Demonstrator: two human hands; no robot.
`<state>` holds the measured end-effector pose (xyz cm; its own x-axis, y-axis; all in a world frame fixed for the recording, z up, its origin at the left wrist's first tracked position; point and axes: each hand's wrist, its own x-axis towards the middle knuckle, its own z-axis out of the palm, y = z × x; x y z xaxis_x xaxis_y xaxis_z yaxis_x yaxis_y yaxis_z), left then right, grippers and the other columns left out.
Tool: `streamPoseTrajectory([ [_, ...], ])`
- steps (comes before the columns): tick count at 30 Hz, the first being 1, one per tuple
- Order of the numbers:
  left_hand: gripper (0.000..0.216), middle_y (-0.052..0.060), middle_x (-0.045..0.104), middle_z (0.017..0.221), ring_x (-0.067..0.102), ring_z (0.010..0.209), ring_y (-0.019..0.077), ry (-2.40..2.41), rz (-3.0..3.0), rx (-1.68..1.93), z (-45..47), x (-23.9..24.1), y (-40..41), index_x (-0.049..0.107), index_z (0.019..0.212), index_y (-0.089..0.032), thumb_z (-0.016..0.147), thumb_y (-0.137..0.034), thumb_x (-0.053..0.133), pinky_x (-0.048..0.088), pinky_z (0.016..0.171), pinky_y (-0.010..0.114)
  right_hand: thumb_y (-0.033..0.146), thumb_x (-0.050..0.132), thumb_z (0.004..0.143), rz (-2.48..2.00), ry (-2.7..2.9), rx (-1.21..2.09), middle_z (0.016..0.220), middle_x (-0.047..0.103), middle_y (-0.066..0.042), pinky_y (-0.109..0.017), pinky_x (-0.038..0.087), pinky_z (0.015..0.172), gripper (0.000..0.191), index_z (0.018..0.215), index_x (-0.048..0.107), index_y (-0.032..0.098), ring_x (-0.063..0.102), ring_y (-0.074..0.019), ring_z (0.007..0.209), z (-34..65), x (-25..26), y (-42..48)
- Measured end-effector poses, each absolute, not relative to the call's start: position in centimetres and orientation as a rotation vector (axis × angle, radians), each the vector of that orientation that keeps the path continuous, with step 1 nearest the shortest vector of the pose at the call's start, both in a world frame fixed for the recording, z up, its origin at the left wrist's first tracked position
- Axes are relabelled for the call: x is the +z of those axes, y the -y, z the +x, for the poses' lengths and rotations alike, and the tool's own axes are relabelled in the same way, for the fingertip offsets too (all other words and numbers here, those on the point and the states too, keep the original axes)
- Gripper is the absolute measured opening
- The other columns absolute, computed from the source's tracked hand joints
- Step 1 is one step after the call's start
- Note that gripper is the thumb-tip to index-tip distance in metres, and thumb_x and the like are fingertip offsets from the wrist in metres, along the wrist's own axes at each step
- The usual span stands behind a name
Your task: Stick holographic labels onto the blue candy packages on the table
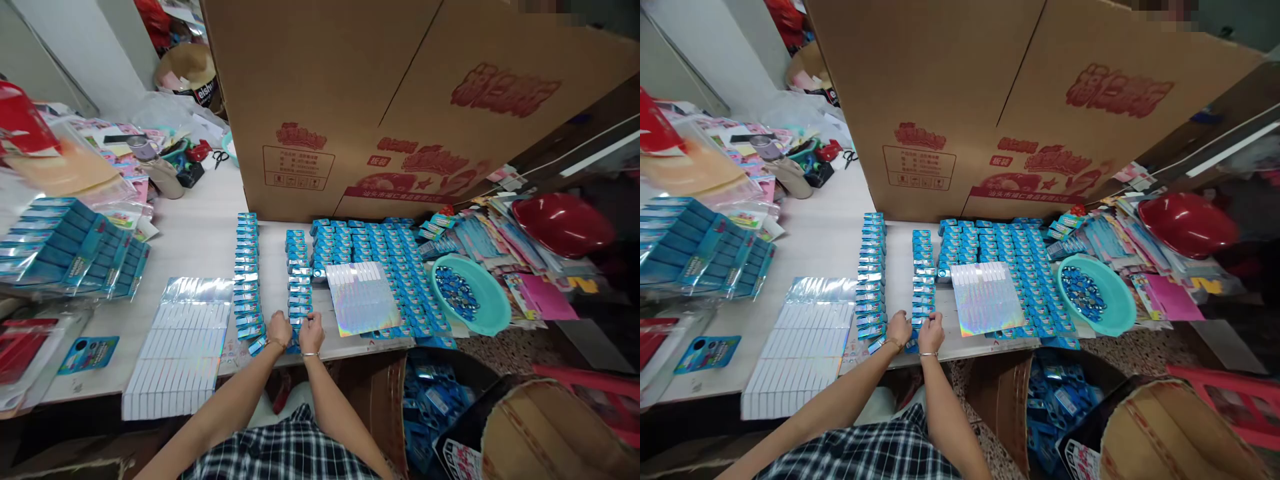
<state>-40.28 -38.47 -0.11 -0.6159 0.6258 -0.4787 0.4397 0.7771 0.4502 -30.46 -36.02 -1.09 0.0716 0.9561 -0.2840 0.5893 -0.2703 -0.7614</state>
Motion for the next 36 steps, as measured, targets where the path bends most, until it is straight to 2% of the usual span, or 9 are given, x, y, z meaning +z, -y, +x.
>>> streamPoseTrajectory([
  [2,0.038,0.022,0.062,0.121,0.064,0.106,0.0283,-2.33,0.829,0.424,-40.3,0.4,38.7,0.056,0.123,-0.008,0.087,-0.017,0.048,0.047,0.086,0.034,0.029,0.051,0.077,-1.881,1.479,1.136,0.061,0.058,0.001,-0.026,0.031,0.059,0.008,0.081,0.055,0.023,0.055,-0.0201,0.062,-30.1,-0.6,35.7],
  [5,0.044,0.017,0.054,0.135,0.054,0.122,0.0235,-2.315,1.07,0.597,-40.6,0.8,41.5,0.045,0.136,-0.012,0.093,-0.02,0.04,0.042,0.099,0.034,0.041,0.055,0.077,-1.818,1.379,1.269,0.061,0.059,0.0,-0.026,0.036,0.059,0.019,0.073,0.052,0.023,0.056,-0.0188,0.06,-29.0,0.2,35.0],
  [9,0.061,0.018,0.048,0.142,0.039,0.134,0.0314,-2.27,1.661,0.642,-41.7,-0.4,48.7,0.036,0.145,-0.013,0.089,-0.032,0.05,0.027,0.112,0.05,0.058,0.059,0.071,-1.71,1.213,1.481,0.059,0.058,0.001,-0.026,0.039,0.054,0.037,0.073,0.052,0.022,0.054,-0.0157,0.055,-27.3,1.1,34.6],
  [12,0.068,0.011,0.042,0.151,0.028,0.142,0.0316,-2.21,1.888,0.376,-43.4,-2.0,52.5,0.032,0.149,-0.023,0.084,-0.013,0.047,0.012,0.115,0.058,0.066,0.065,0.063,-1.645,1.089,1.649,0.051,0.049,0.006,-0.025,0.037,0.048,0.047,0.073,0.053,0.021,0.046,-0.0123,0.046,-26.7,1.7,35.3],
  [17,0.076,0.003,0.045,0.15,0.029,0.144,0.0256,-1.996,2.036,0.139,-47.6,-2.5,53.1,0.035,0.147,-0.033,0.081,0.003,0.035,0.007,0.116,0.059,0.061,0.076,0.053,-1.587,0.928,1.829,0.05,0.049,0.007,-0.022,0.033,0.044,0.051,0.073,0.054,0.02,0.041,-0.0085,0.042,-26.7,2.4,37.4],
  [26,0.069,0.003,0.032,0.156,0.024,0.146,0.0224,-1.769,1.992,0.205,-52.4,-0.3,54.4,0.044,0.143,-0.026,0.081,0.003,0.034,0.006,0.119,0.051,0.052,0.082,0.049,-1.555,0.774,1.937,0.052,0.053,0.007,-0.02,0.034,0.046,0.049,0.076,0.056,0.02,0.046,-0.0086,0.044,-26.9,2.7,40.0],
  [31,0.05,0.012,0.033,0.156,0.024,0.145,0.0286,-1.855,1.713,0.699,-47.9,1.5,53.2,0.049,0.138,-0.019,0.089,-0.03,0.05,0.021,0.117,0.05,0.051,0.082,0.051,-1.52,0.739,1.966,0.054,0.055,0.007,-0.022,0.041,0.051,0.05,0.081,0.056,0.021,0.05,-0.0101,0.048,-26.7,3.3,40.1],
  [34,0.065,0.018,0.047,0.144,0.051,0.127,0.0272,-1.826,1.052,1.01,-43.2,3.2,51.0,0.037,0.144,-0.016,0.089,-0.048,0.048,0.046,0.101,0.043,0.05,0.083,0.052,-1.498,0.732,1.979,0.059,0.059,0.005,-0.022,0.042,0.052,0.051,0.084,0.057,0.02,0.053,-0.0105,0.05,-26.8,3.7,40.0],
  [36,0.069,0.019,0.059,0.129,0.064,0.105,0.0257,-1.688,0.589,0.986,-40.8,3.9,49.3,0.047,0.136,-0.014,0.086,-0.061,0.046,0.054,0.083,0.038,0.051,0.083,0.053,-1.485,0.736,1.989,0.064,0.063,0.003,-0.023,0.043,0.053,0.051,0.085,0.057,0.02,0.056,-0.0116,0.053,-26.9,3.9,39.9],
])
